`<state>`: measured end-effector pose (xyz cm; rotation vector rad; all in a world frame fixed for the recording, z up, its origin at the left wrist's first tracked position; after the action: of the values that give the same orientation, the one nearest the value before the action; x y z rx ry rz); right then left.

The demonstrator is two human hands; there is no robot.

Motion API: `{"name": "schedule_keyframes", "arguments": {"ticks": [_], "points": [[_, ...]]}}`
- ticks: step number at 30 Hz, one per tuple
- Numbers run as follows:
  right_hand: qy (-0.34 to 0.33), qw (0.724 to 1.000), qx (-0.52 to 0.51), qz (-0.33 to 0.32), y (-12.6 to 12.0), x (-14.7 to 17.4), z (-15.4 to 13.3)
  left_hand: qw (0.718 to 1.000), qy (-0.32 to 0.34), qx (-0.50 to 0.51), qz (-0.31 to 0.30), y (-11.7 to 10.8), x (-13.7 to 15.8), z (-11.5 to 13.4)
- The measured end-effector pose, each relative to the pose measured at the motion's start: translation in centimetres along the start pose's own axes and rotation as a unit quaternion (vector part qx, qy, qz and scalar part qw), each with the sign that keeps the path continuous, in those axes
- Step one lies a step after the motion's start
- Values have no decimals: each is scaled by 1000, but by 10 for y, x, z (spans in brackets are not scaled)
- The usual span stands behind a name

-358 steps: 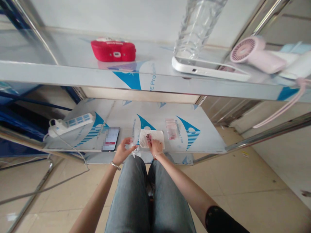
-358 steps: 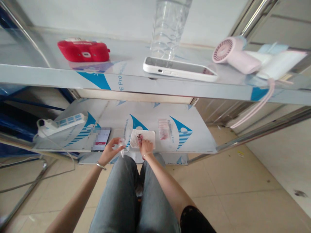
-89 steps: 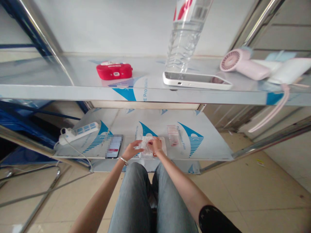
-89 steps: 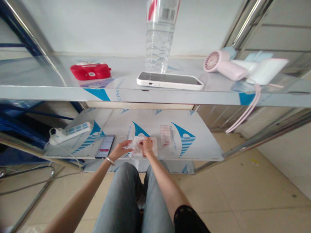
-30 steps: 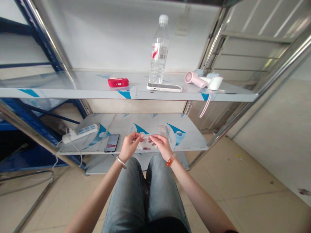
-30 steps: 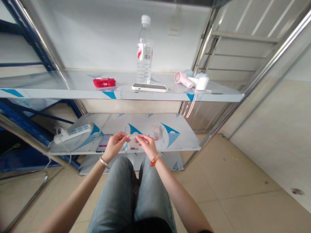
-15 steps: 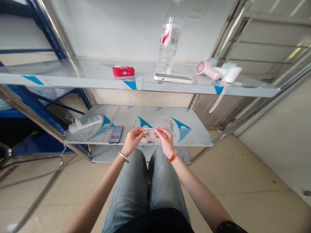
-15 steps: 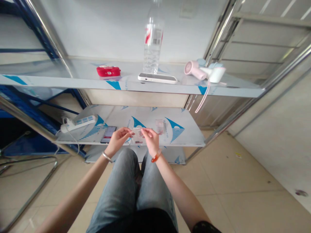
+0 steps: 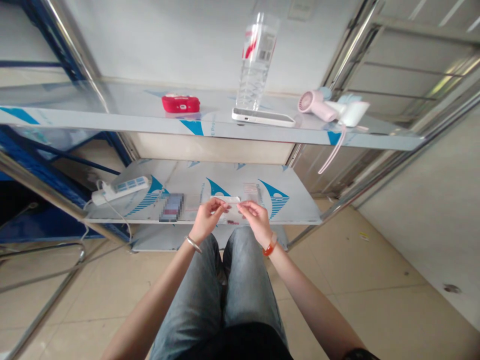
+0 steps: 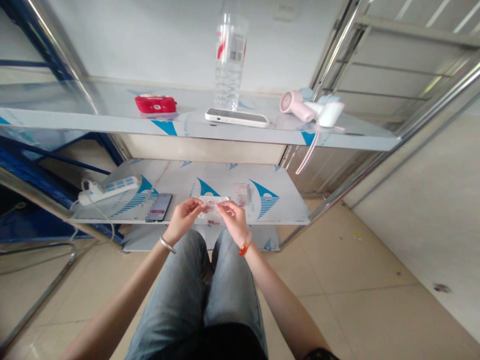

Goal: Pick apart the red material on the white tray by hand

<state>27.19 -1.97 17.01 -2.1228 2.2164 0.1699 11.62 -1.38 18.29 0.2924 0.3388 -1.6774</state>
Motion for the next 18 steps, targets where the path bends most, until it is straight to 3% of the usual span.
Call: {"name": "schedule_keyframes", "arguments": {"ticks": [6, 18], "points": [[-28, 999, 25, 0, -4, -1, -1, 999, -4, 17, -28, 15, -1, 1], [-19, 999, 15, -26, 6, -6, 10, 996, 27, -79, -25, 11, -7, 4]]}}
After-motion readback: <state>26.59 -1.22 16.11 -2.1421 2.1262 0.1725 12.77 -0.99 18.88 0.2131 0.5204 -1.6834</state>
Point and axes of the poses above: each hand's wrist, its own x-axis away from the middle knuckle, its own y-axis out of the palm, z = x × y, the point moved 10 cm from there along -x, towards the middle knuckle, and after that the axes turned 6 degrees about y, right-handed, at the moved point
